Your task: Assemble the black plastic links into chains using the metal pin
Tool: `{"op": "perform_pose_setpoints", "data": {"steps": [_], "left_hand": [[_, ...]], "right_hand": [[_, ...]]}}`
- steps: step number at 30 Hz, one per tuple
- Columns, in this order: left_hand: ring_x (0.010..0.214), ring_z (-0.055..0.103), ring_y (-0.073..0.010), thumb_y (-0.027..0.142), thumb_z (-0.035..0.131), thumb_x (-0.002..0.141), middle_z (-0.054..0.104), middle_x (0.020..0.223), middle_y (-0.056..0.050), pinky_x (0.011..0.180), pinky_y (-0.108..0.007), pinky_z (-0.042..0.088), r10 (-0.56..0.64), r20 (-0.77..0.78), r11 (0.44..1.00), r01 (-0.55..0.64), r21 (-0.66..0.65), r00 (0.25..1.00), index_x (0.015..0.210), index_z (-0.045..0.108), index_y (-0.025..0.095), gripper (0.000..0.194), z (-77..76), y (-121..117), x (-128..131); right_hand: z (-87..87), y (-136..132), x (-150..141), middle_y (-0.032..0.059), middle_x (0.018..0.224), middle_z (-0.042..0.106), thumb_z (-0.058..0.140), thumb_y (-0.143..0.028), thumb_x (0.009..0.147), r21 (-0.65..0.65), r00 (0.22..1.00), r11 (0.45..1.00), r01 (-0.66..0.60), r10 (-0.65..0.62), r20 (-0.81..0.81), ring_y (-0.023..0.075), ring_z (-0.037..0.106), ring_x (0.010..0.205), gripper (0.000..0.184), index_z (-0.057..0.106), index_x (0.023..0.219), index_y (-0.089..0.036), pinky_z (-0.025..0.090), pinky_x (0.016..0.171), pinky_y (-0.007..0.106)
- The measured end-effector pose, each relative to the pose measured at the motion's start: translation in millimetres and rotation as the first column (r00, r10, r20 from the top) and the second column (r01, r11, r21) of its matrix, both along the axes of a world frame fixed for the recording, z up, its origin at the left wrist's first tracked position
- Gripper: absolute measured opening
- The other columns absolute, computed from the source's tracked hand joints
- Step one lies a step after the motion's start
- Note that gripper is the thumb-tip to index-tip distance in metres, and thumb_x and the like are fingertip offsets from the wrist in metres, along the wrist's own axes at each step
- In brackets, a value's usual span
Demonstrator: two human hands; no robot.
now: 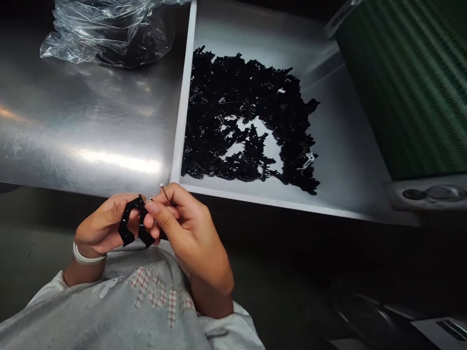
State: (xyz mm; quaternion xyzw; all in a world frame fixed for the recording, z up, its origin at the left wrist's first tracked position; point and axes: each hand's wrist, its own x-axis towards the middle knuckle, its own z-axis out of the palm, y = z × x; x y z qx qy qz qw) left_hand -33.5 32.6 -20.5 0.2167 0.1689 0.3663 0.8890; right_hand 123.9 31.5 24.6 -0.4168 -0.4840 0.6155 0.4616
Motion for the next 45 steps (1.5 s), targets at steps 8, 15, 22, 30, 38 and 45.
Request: {"op": "perform_pose_setpoints", "data": {"steps": [8,15,22,30,38,45], "left_hand": [[0.075,0.073,-0.0138,0.048,0.083,0.084,0.076,0.082,-0.004,0.073,-0.025,0.061,0.015,0.001,0.994,-0.015,-0.106,1.000,0.086,0.077,0.016,0.033,-3.1,0.3,2.2],[0.080,0.074,-0.0171,0.049,0.083,0.084,0.078,0.088,-0.008,0.075,-0.027,0.060,0.012,-0.054,0.994,-0.018,-0.106,0.998,0.087,0.076,0.014,0.036,-3.4,-0.8,0.5],[0.080,0.075,-0.0174,0.048,0.084,0.084,0.077,0.086,-0.006,0.078,-0.029,0.060,0.012,-0.044,0.992,-0.018,-0.127,0.999,0.086,0.075,0.015,0.035,-2.9,-0.9,0.7],[0.073,0.072,-0.0142,0.050,0.087,0.079,0.073,0.076,-0.003,0.075,-0.027,0.061,0.019,-0.043,0.986,-0.026,-0.165,0.999,0.083,0.077,0.014,0.037,-3.9,0.6,3.7],[0.074,0.071,-0.0136,0.048,0.084,0.083,0.076,0.081,-0.004,0.074,-0.026,0.059,0.014,-0.012,0.989,-0.016,-0.147,1.000,0.086,0.079,0.015,0.033,-1.7,0.5,4.7],[0.079,0.074,-0.0173,0.056,0.085,0.079,0.078,0.086,-0.006,0.073,-0.028,0.058,0.027,-0.077,0.991,-0.037,-0.128,0.997,0.080,0.075,0.016,0.041,-0.2,0.8,6.2]], "right_hand": [[-3.7,-2.5,8.4,-0.0021,0.071,0.069,0.077,-0.046,0.094,-0.017,1.000,1.000,0.011,-0.012,-0.013,0.0083,0.065,0.060,0.029,0.072,0.081,-0.021,0.059,0.052,0.015],[-0.9,0.5,9.7,-0.0032,0.067,0.073,0.086,-0.042,0.086,-0.079,0.999,0.997,-0.003,-0.001,-0.047,0.0073,0.067,0.056,0.024,0.074,0.083,-0.021,0.060,0.052,0.014],[-6.8,-0.4,8.6,-0.0029,0.069,0.076,0.087,-0.040,0.086,-0.158,0.988,0.987,0.008,-0.032,-0.149,0.0084,0.072,0.059,0.022,0.075,0.081,-0.022,0.062,0.052,0.013],[-2.6,3.0,9.1,-0.0035,0.061,0.072,0.094,-0.045,0.075,-0.145,0.997,0.989,0.025,-0.036,-0.075,0.0085,0.070,0.052,0.034,0.072,0.078,-0.020,0.062,0.050,0.014],[-9.0,-0.8,8.7,-0.0034,0.065,0.075,0.090,-0.038,0.082,-0.130,0.987,0.989,0.067,-0.085,-0.139,0.0098,0.071,0.053,0.027,0.070,0.077,-0.021,0.059,0.046,0.015],[-9.8,-3.4,7.4,-0.0028,0.064,0.071,0.088,-0.043,0.083,-0.059,0.989,0.988,0.144,-0.145,-0.020,0.0110,0.067,0.053,0.027,0.071,0.080,-0.022,0.058,0.045,0.018]]}}
